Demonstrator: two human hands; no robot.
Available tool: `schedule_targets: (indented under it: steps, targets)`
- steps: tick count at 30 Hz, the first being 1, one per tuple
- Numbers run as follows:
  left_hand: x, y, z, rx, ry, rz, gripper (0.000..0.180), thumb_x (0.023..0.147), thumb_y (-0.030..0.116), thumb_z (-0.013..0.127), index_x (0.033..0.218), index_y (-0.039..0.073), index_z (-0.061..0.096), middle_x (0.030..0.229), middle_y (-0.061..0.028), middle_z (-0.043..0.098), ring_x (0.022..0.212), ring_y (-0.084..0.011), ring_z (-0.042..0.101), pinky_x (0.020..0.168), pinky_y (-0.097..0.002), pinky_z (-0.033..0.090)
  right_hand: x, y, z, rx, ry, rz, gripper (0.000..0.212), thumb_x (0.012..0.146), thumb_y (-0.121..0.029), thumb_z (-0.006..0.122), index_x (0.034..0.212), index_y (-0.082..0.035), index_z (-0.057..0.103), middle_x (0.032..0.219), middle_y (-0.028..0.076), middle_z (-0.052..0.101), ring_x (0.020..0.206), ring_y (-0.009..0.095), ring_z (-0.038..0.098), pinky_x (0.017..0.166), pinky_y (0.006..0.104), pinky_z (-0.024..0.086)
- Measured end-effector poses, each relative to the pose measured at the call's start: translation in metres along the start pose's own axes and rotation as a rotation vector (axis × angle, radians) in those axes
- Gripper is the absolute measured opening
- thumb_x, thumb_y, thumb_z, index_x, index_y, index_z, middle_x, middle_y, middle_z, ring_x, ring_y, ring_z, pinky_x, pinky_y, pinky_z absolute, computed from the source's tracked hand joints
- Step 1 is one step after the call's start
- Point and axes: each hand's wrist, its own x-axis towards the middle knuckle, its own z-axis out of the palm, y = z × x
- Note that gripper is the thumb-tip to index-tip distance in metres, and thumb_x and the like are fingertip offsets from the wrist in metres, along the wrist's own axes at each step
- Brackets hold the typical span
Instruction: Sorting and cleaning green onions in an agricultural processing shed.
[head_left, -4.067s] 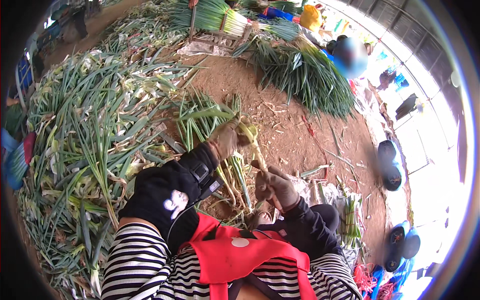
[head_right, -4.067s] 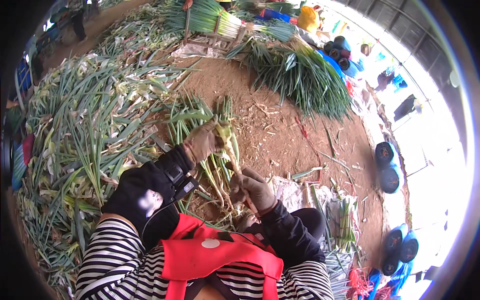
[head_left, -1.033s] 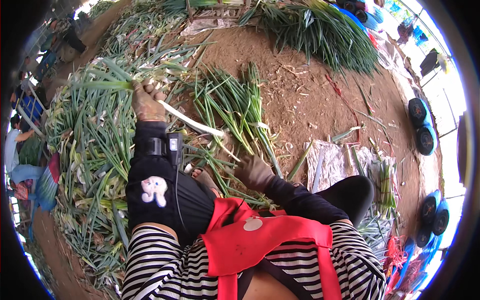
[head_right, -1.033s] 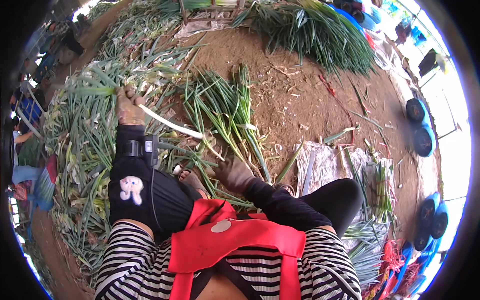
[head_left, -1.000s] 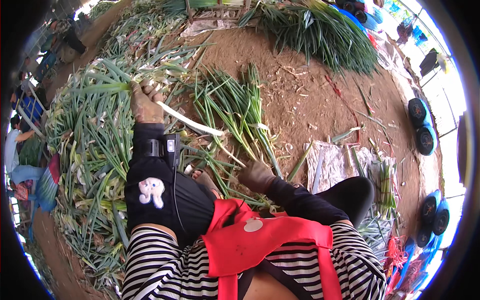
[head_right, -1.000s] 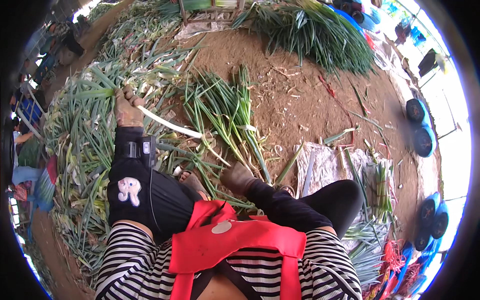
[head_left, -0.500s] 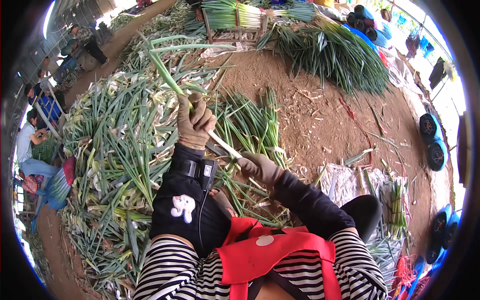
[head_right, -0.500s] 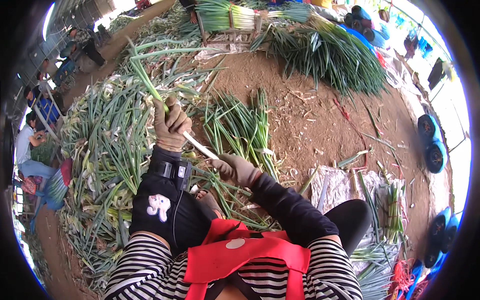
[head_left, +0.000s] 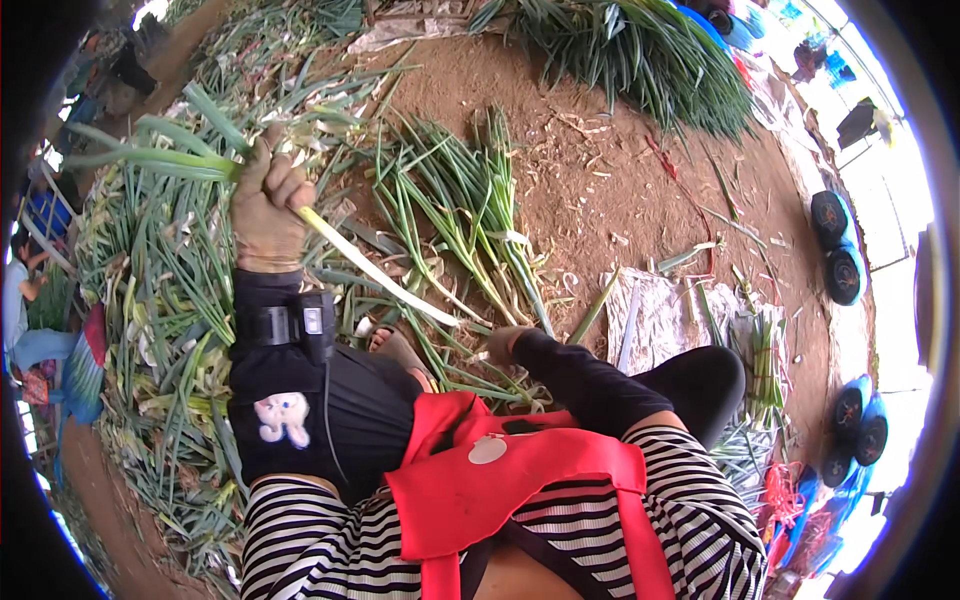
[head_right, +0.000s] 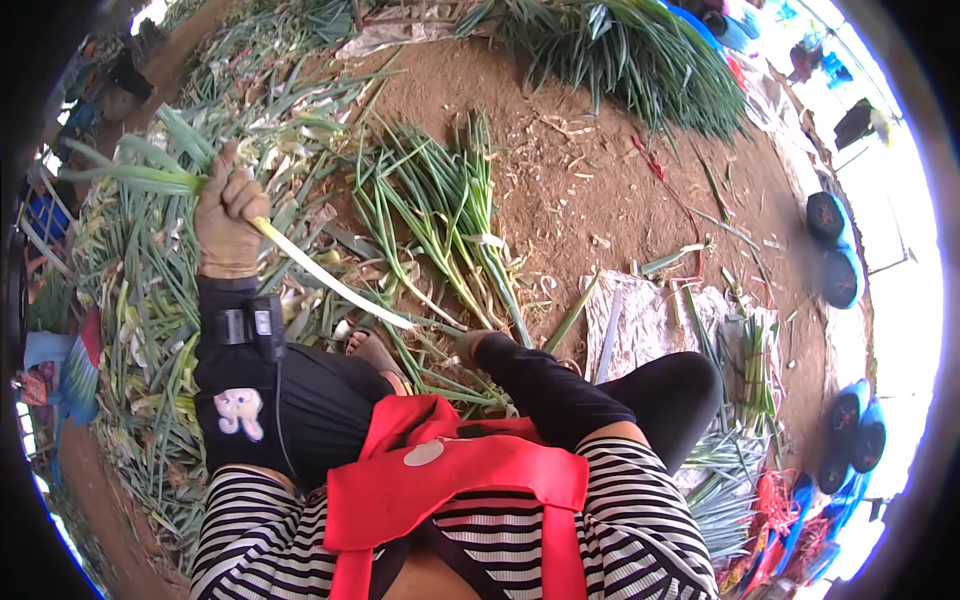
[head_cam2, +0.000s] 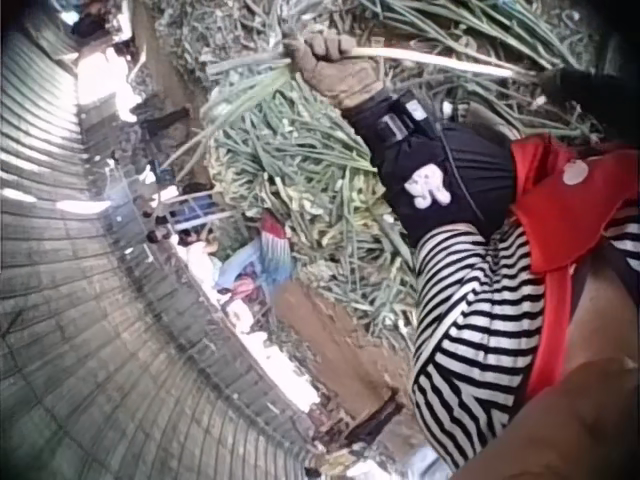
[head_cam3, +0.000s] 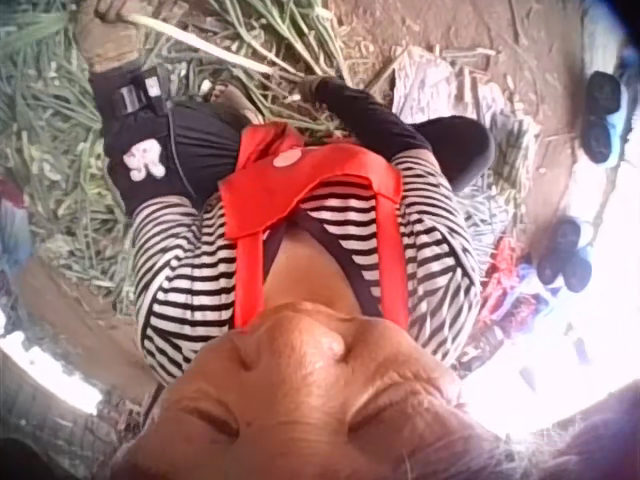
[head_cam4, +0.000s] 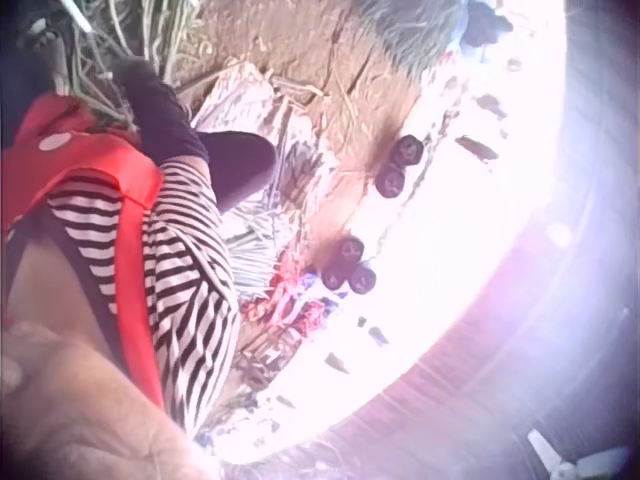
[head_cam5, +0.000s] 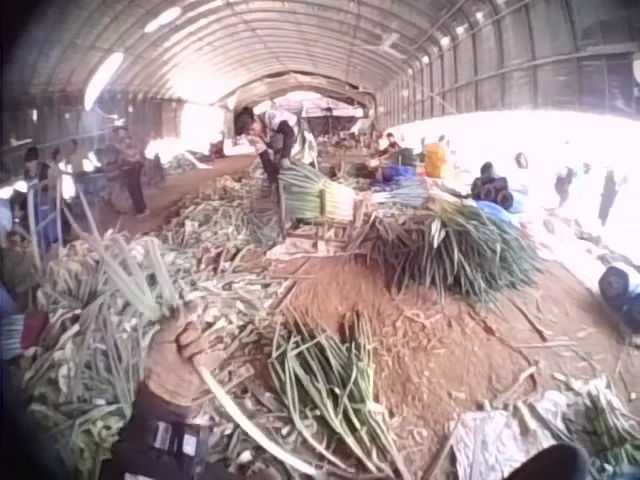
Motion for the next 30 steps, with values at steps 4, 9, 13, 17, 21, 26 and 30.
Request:
schedule_targets:
  steps: [4, 9, 13, 17, 21, 26, 30]
  targets:
    - [-0.037, 0.022, -0.041, 0.282, 0.540, 0.084, 0.030, 0.090, 0.019, 0.059, 0.117, 0.005, 0.057, 0.068, 0.0049, 0.046, 0.050, -0.0050, 0.032, 0.046, -0.0194, 0.028, -0.056, -0.036, -0.038, 0.123, -0.162, 0.330, 0.031, 0.074, -0.024, 0.061, 0.101, -0.010, 0.068, 0.099, 0.014, 0.067, 0.094, 0.029, 0.065, 0.083, 0.0413, 0.050]
    - [-0.043, 0.029, -0.050, 0.263, 0.402, -0.011, 0.029, 0.091, 0.022, 0.059, 0.115, 0.006, 0.057, 0.067, 0.0053, 0.044, 0.049, -0.0041, 0.030, 0.044, -0.0193, 0.025, -0.032, -0.025, -0.065, 0.314, 0.190, 0.400, 0.033, 0.081, -0.029, 0.055, 0.110, -0.014, 0.062, 0.112, 0.014, 0.060, 0.104, 0.032, 0.058, 0.090, 0.0415, 0.046]
    - [-0.044, 0.019, -0.034, 0.252, 0.438, -0.023, 0.031, 0.093, 0.030, 0.056, 0.112, 0.005, 0.057, 0.066, 0.0050, 0.043, 0.048, -0.0042, 0.029, 0.043, -0.0196, 0.026, 0.007, -0.042, -0.075, 0.236, 0.161, 0.339, 0.039, 0.083, -0.032, 0.054, 0.121, -0.022, 0.056, 0.133, 0.015, 0.044, 0.112, 0.033, 0.053, 0.093, 0.0405, 0.044]
    - [-0.045, 0.011, -0.020, 0.291, 0.503, -0.021, 0.035, 0.092, 0.037, 0.055, 0.109, 0.005, 0.057, 0.065, 0.0051, 0.043, 0.045, -0.0044, 0.028, 0.043, -0.0205, 0.027, 0.038, -0.048, -0.065, 0.080, 0.198, 0.364, 0.042, 0.083, -0.028, 0.054, 0.125, -0.026, 0.054, 0.138, 0.012, 0.041, 0.119, 0.035, 0.048, 0.093, 0.0416, 0.044]
    - [-0.047, 0.007, -0.022, 0.336, 0.582, -0.011, 0.037, 0.091, 0.039, 0.056, 0.106, 0.005, 0.058, 0.063, 0.0056, 0.042, 0.045, -0.0045, 0.028, 0.042, -0.0209, 0.027, 0.044, -0.036, -0.080, 0.265, 0.347, 0.389, 0.038, 0.081, -0.025, 0.061, 0.116, -0.011, 0.057, 0.109, 0.014, 0.061, 0.100, 0.031, 0.059, 0.084, 0.0419, 0.048]
    - [-0.044, 0.003, -0.016, 0.261, 0.622, 0.001, 0.028, 0.091, 0.031, 0.058, 0.105, 0.006, 0.060, 0.064, 0.0060, 0.043, 0.046, -0.0038, 0.029, 0.041, -0.0198, 0.026, 0.003, -0.037, -0.146, 1.247, 0.617, 0.232, 0.020, 0.082, -0.009, 0.059, 0.100, -0.003, 0.060, 0.084, 0.010, 0.061, 0.072, 0.020, 0.060, 0.065, 0.0304, 0.049]
    - [-0.035, -0.008, -0.019, 0.208, 0.601, -0.020, 0.022, 0.088, 0.025, 0.062, 0.101, 0.007, 0.062, 0.066, 0.0062, 0.046, 0.047, -0.0035, 0.032, 0.042, -0.0190, 0.027, -0.049, -0.047, -0.207, 1.735, 0.529, -0.241, 0.014, 0.088, -0.005, 0.051, 0.098, 0.000, 0.058, 0.079, 0.002, 0.054, 0.059, 0.009, 0.053, 0.054, 0.0221, 0.045]
